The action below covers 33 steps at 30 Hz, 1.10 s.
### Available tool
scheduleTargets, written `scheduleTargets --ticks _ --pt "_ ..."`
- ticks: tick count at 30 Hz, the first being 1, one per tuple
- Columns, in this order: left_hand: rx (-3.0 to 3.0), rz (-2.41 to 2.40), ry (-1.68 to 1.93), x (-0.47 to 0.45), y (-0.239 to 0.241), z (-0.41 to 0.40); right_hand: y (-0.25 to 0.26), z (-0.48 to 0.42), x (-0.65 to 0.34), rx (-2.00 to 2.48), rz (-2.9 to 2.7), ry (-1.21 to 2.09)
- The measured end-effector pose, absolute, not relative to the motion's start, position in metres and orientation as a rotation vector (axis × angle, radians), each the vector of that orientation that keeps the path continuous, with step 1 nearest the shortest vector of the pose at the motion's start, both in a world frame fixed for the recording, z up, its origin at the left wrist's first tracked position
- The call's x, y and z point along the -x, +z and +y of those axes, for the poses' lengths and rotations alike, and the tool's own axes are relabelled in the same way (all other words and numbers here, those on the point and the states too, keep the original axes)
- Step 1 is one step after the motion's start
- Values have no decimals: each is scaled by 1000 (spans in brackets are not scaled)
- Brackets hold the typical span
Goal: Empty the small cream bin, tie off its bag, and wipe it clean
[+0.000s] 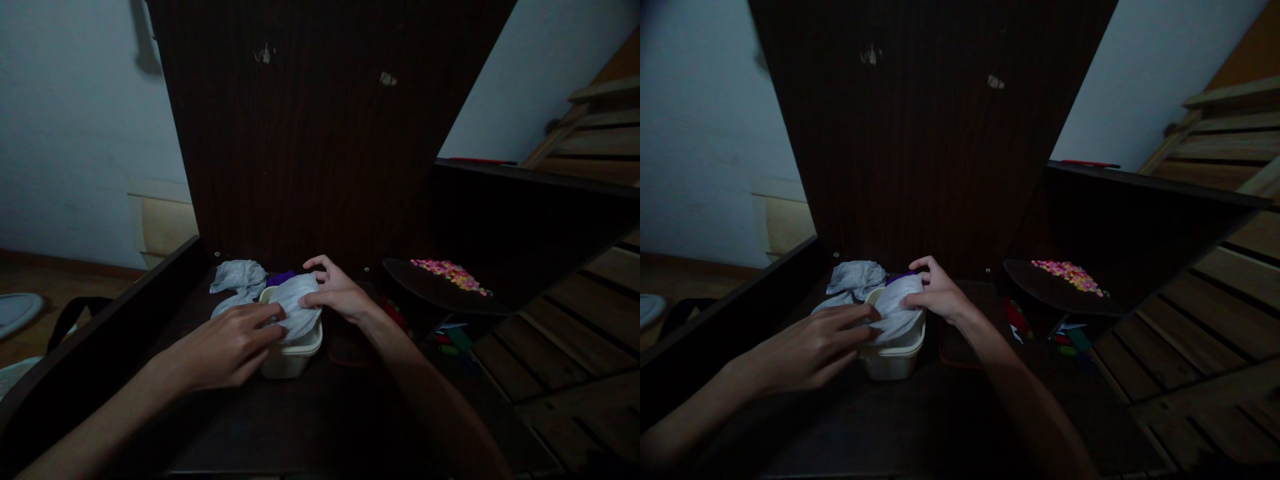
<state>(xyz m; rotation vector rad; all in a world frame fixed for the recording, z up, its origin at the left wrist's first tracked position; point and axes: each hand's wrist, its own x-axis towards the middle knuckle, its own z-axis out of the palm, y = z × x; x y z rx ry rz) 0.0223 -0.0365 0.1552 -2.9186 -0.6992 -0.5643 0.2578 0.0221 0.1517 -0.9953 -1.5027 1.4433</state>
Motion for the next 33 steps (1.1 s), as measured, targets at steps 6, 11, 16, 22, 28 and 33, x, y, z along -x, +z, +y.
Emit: scheduleTargets --ticks 6,11,16,22,28,33 --pt "2911 -665 -555 -30 156 -37 148 22 -258 975 -1726 1257" --pt "2911 -626 -526 -35 155 -40 145 24 -250 1023 -1766 1084" --pt "2886 -572 -519 -35 152 -42 148 25 -246 1004 -1667 1218" --pt "2782 -524 -619 -19 149 -33 155 27 -255 926 -1407 1568" --pt "2590 -622 -863 -2 154 -7 158 22 -254 918 -1489 1613" --pt "2278 -983 -1100 -11 147 22 155 23 -241 920 -1570 1497"
